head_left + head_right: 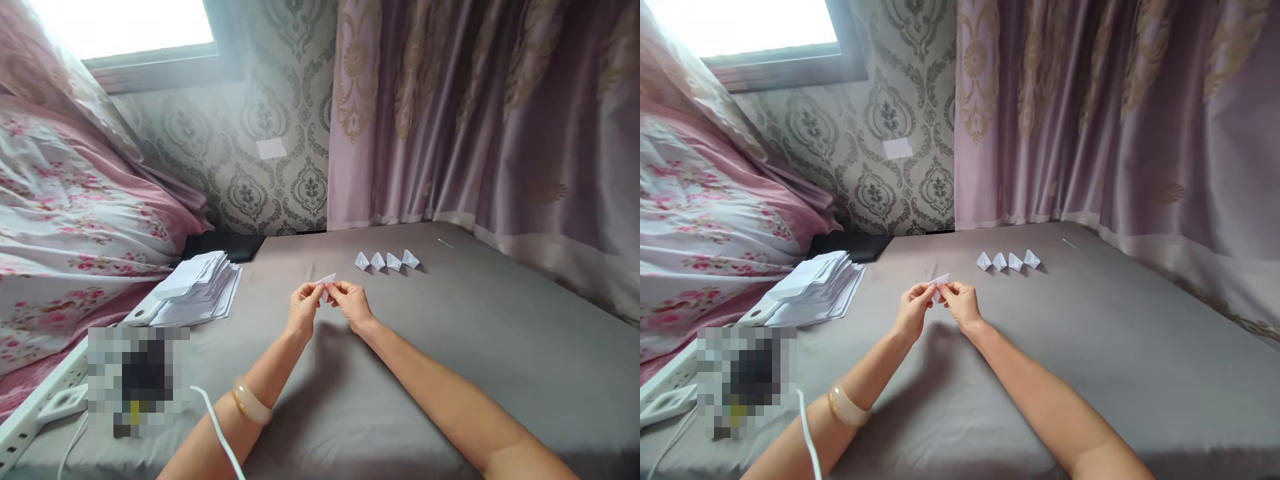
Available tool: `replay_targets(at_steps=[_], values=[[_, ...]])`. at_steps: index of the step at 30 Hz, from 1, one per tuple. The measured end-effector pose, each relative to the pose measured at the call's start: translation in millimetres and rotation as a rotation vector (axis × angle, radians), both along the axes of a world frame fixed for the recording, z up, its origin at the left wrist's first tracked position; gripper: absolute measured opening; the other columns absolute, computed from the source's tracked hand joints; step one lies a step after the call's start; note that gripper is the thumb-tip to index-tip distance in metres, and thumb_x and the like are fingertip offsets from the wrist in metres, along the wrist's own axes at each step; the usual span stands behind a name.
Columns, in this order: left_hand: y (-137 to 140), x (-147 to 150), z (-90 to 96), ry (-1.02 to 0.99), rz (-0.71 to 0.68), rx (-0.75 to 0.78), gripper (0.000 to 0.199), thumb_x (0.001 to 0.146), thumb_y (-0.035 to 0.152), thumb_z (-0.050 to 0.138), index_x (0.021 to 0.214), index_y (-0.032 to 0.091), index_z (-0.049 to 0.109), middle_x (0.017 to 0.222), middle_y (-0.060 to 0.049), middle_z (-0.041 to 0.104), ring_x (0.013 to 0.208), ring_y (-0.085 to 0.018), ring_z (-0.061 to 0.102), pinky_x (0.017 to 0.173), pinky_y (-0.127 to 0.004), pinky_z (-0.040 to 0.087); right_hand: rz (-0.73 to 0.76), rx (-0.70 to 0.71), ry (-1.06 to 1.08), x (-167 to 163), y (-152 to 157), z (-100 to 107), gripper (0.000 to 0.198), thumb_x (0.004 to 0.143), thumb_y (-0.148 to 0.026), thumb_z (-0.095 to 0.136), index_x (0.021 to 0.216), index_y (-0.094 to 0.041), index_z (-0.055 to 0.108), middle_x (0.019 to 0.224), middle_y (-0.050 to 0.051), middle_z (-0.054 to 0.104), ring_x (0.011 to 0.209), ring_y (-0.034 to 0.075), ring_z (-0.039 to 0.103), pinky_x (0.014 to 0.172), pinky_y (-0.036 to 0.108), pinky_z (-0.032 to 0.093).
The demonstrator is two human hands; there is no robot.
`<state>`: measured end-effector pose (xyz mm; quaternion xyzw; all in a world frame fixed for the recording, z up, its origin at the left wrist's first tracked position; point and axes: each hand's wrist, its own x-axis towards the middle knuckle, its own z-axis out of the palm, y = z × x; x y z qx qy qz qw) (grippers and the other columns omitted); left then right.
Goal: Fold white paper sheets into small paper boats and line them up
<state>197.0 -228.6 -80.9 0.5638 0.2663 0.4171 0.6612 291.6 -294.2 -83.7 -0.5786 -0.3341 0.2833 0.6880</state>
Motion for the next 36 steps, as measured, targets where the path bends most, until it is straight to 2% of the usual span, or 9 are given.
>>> replay_targets(at_steps=[4,6,10,15,18,21,25,29,36], values=[[11.1,-5.1,3.3,0.128,-0.149,0.062,0.031,0.063,0.041,0.075,0.074,0.014,0.067,0.07,-0.002,0.064,0.063,-0.011,0.053,0.061,-0.024,0.04,0.031,-0.013,-0.068,15.1,-5.1,1.9,0.034,0.061,-0.048,0.072,0.064,-0.015,0.064,0.056,0.0,0.06,0.054,0.011,0.053,0.056,0.026,0.044],[17.7,-6.3,8.1,0.162,-0.237,0.061,0.03,0.062,0.04,0.076,0.071,0.013,0.068,0.068,-0.003,0.064,0.062,-0.011,0.053,0.062,-0.025,0.041,0.089,-0.014,-0.114,18.6,-8.3,4.7,0.033,0.063,-0.047,0.071,0.067,-0.015,0.066,0.06,0.0,0.061,0.057,0.011,0.054,0.06,0.026,0.045],[21.1,0.8,12.2,0.054,-0.188,0.019,0.029,0.063,0.038,0.076,0.067,0.012,0.066,0.063,-0.002,0.063,0.06,-0.01,0.054,0.062,-0.025,0.041,0.16,-0.051,-0.004,13.7,-8.7,5.9,0.041,0.071,-0.055,0.063,0.078,-0.015,0.066,0.07,0.003,0.065,0.063,0.012,0.059,0.059,0.026,0.046],[19.0,5.7,-0.9,-0.022,-0.204,-0.194,0.029,0.059,0.036,0.08,0.071,0.012,0.067,0.064,-0.002,0.062,0.059,-0.008,0.053,0.062,-0.023,0.043,0.121,-0.079,0.006,10.5,-4.1,-6.4,0.047,0.067,-0.061,0.063,0.061,-0.015,0.061,0.054,0.0,0.058,0.047,0.01,0.053,0.049,0.024,0.044],[22.2,1.6,-10.7,0.007,-0.25,-0.254,0.031,0.058,0.035,0.081,0.077,0.012,0.07,0.069,-0.003,0.064,0.06,-0.008,0.053,0.062,-0.022,0.044,0.152,-0.158,-0.015,12.5,-3.3,-14.0,0.045,0.069,-0.06,0.062,0.061,-0.015,0.062,0.055,0.001,0.06,0.049,0.012,0.056,0.049,0.025,0.046],[25.4,-0.3,-18.1,0.01,-0.18,-0.276,0.032,0.055,0.036,0.083,0.073,0.012,0.071,0.067,-0.003,0.064,0.058,-0.008,0.053,0.059,-0.021,0.043,0.128,-0.186,-0.138,12.5,-2.4,-18.9,0.037,0.077,-0.052,0.059,0.079,-0.016,0.067,0.065,0.003,0.064,0.059,0.015,0.062,0.057,0.027,0.05],[26.5,1.9,-24.1,-0.068,-0.079,-0.382,0.033,0.051,0.033,0.085,0.075,0.013,0.071,0.067,-0.001,0.065,0.059,-0.008,0.056,0.063,-0.022,0.047,-0.134,-0.091,-0.517,9.6,-0.5,-25.0,0.038,0.08,-0.039,0.06,0.113,-0.02,0.061,0.1,0.009,0.064,0.084,0.018,0.062,0.064,0.028,0.052],[26.3,2.9,-25.7,-0.102,-0.071,-0.432,0.034,0.052,0.03,0.085,0.077,0.012,0.072,0.068,-0.002,0.066,0.064,-0.009,0.06,0.07,-0.024,0.05,-0.188,-0.063,-0.714,6.4,0.8,-30.7,0.035,0.087,-0.031,0.052,0.12,-0.022,0.058,0.106,0.01,0.058,0.091,0.018,0.059,0.07,0.028,0.053],[25.4,4.7,-26.5,-0.109,-0.071,-0.418,0.033,0.056,0.03,0.083,0.078,0.01,0.071,0.07,-0.004,0.067,0.066,-0.012,0.063,0.078,-0.03,0.053,-0.179,-0.073,-0.868,2.8,2.2,-34.2,0.038,0.091,-0.024,0.044,0.127,-0.024,0.053,0.106,0.01,0.055,0.101,0.021,0.055,0.087,0.035,0.05]])
